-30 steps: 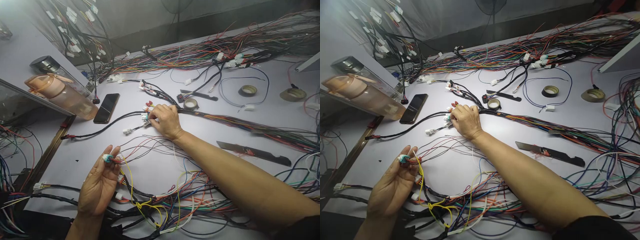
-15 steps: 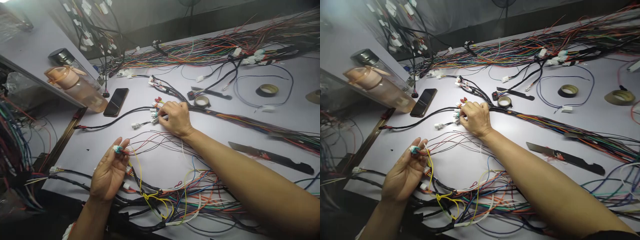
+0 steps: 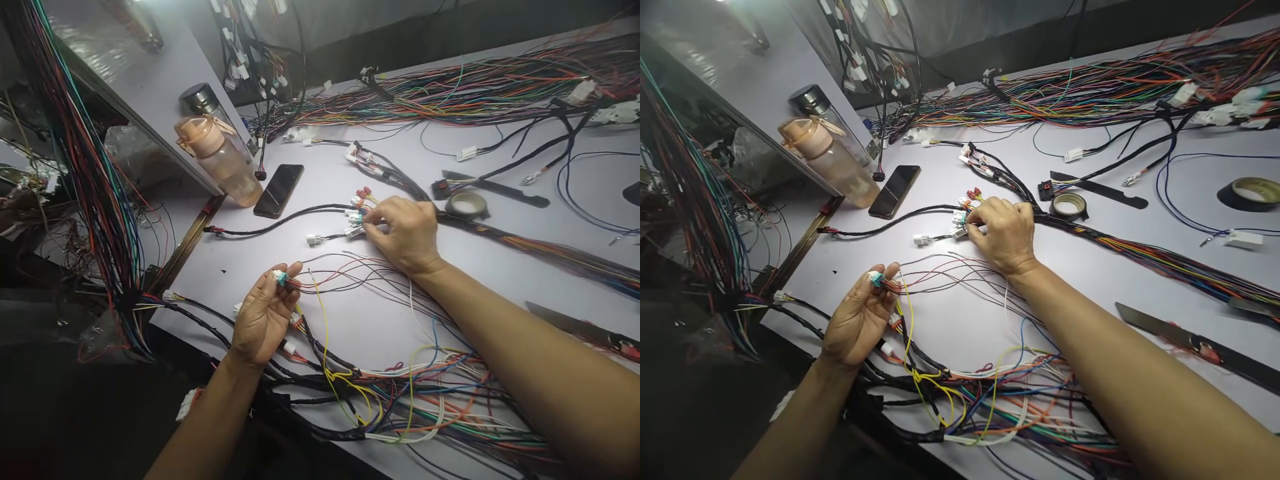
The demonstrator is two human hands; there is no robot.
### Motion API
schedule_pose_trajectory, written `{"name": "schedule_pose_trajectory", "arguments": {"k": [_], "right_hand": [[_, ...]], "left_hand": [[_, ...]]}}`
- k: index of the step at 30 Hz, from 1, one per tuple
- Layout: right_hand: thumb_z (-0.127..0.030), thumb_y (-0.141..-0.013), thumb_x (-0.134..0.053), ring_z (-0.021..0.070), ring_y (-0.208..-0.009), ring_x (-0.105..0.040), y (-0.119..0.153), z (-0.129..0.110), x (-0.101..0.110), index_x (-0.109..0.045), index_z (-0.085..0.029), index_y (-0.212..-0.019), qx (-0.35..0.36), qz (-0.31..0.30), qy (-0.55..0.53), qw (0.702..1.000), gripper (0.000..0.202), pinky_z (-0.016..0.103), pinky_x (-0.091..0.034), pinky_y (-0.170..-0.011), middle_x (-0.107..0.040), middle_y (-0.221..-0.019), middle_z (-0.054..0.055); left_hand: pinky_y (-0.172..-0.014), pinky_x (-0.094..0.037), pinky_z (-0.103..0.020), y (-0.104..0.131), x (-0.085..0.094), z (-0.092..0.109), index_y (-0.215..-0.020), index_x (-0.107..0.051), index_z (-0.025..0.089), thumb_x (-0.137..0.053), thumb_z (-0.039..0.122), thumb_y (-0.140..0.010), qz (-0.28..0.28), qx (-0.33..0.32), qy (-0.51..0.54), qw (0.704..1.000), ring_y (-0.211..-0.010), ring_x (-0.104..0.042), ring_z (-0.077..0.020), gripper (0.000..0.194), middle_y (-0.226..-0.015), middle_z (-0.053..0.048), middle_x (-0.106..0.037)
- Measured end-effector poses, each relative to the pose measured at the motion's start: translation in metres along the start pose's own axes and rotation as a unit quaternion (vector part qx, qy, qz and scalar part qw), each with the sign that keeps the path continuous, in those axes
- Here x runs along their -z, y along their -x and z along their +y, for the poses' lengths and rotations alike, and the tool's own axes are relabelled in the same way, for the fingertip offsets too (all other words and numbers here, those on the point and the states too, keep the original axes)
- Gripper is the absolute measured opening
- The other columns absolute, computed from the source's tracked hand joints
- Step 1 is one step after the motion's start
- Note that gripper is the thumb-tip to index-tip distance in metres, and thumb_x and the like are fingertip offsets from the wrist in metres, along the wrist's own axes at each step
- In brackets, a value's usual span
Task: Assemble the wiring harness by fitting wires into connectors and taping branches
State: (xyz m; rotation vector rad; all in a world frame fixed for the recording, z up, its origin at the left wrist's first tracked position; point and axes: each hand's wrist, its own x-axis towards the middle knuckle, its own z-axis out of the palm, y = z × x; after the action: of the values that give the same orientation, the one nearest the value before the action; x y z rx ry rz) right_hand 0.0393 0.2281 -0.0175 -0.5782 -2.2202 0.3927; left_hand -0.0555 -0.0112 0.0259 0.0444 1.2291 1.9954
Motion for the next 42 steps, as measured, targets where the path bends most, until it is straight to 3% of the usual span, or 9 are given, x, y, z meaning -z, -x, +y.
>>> {"name": "schedule_pose_trajectory", "arguments": {"k": [5,12,16,21,25,30,32,36,42], "right_hand": [[-0.019,-0.079,-0.058,0.0144,-0.073,-0.056,-0.001,0.001,0.000,-0.065,-0.021,-0.072,-0.010,-0.027,0.008,1.000,0.010,0.034,-0.026,-0.077,-0.066,-0.077,-0.001],[-0.022,-0.078,-0.059,0.0155,-0.080,-0.058,0.000,-0.001,0.001,-0.067,-0.021,-0.076,-0.046,-0.055,-0.006,0.997,0.009,0.033,-0.027,-0.079,-0.068,-0.084,0.000],[-0.030,-0.080,-0.059,0.0161,-0.084,-0.059,-0.011,-0.004,0.007,-0.071,-0.022,-0.084,-0.113,-0.103,-0.043,0.987,0.015,0.031,-0.032,-0.078,-0.070,-0.091,0.000],[-0.039,-0.083,-0.055,0.0137,-0.069,-0.055,-0.041,-0.005,0.053,-0.072,-0.016,-0.090,-0.170,-0.168,-0.120,0.963,0.030,0.026,-0.035,-0.063,-0.068,-0.076,0.002],[-0.035,-0.083,-0.055,0.0105,-0.059,-0.048,-0.032,-0.009,0.099,-0.071,-0.013,-0.081,-0.216,-0.208,-0.121,0.946,0.027,0.025,-0.034,-0.057,-0.063,-0.067,0.002],[-0.038,-0.084,-0.055,0.0115,-0.062,-0.052,0.004,-0.019,0.096,-0.071,-0.016,-0.079,-0.240,-0.275,-0.139,0.921,0.027,0.026,-0.040,-0.062,-0.068,-0.074,0.005],[-0.037,-0.084,-0.054,0.0124,-0.065,-0.054,0.011,-0.031,0.087,-0.071,-0.016,-0.080,-0.215,-0.276,-0.102,0.931,0.027,0.026,-0.040,-0.063,-0.069,-0.077,0.005],[-0.039,-0.088,-0.049,0.0136,-0.067,-0.055,0.022,-0.065,0.086,-0.071,-0.019,-0.083,-0.138,-0.205,0.028,0.969,0.030,0.027,-0.035,-0.062,-0.069,-0.078,0.004],[-0.050,-0.090,-0.044,0.0207,-0.069,-0.062,0.048,-0.083,0.096,-0.072,-0.021,-0.079,-0.132,-0.252,0.246,0.927,0.042,0.033,-0.035,-0.065,-0.071,-0.075,0.008]], "left_hand": [[-0.070,-0.057,-0.018,0.000,0.003,0.001,-0.092,-0.070,0.016,-0.064,0.020,-0.085,-0.001,-0.009,-0.005,1.000,-0.078,-0.069,-0.0108,0.011,-0.100,-0.007,-0.073],[-0.064,-0.057,-0.018,0.010,0.007,0.004,-0.086,-0.071,0.017,-0.079,0.028,-0.070,-0.108,0.002,0.002,0.994,-0.070,-0.068,-0.0123,0.021,-0.081,-0.004,-0.074],[-0.059,-0.057,-0.018,0.006,0.005,0.005,-0.086,-0.070,0.015,-0.071,0.023,-0.078,-0.076,-0.020,0.022,0.997,-0.067,-0.068,-0.0122,0.011,-0.085,-0.006,-0.074],[-0.060,-0.057,-0.018,-0.001,0.003,0.006,-0.084,-0.068,0.012,-0.048,0.017,-0.093,-0.012,-0.044,0.054,0.998,-0.066,-0.068,-0.0103,0.022,-0.087,-0.008,-0.074],[-0.062,-0.058,-0.018,0.000,0.004,0.006,-0.086,-0.067,0.011,-0.048,0.015,-0.092,-0.009,-0.046,0.064,0.997,-0.068,-0.068,-0.0105,0.021,-0.087,-0.009,-0.074],[-0.061,-0.058,-0.019,0.003,0.005,0.006,-0.085,-0.067,0.011,-0.053,0.016,-0.090,-0.019,-0.043,0.064,0.997,-0.065,-0.067,-0.0100,0.016,-0.088,-0.008,-0.073],[-0.061,-0.057,-0.018,0.003,0.006,0.005,-0.086,-0.067,0.011,-0.055,0.016,-0.089,-0.026,-0.044,0.063,0.997,-0.066,-0.067,-0.0102,0.014,-0.088,-0.009,-0.073],[-0.062,-0.058,-0.019,0.002,0.010,0.004,-0.088,-0.067,0.011,-0.057,0.016,-0.088,-0.037,-0.051,0.066,0.996,-0.068,-0.067,-0.0102,0.011,-0.090,-0.009,-0.073],[-0.066,-0.058,-0.019,0.001,0.011,0.002,-0.089,-0.067,0.011,-0.063,0.017,-0.084,-0.049,-0.050,0.071,0.995,-0.071,-0.068,-0.0105,0.009,-0.093,-0.010,-0.074]]}}
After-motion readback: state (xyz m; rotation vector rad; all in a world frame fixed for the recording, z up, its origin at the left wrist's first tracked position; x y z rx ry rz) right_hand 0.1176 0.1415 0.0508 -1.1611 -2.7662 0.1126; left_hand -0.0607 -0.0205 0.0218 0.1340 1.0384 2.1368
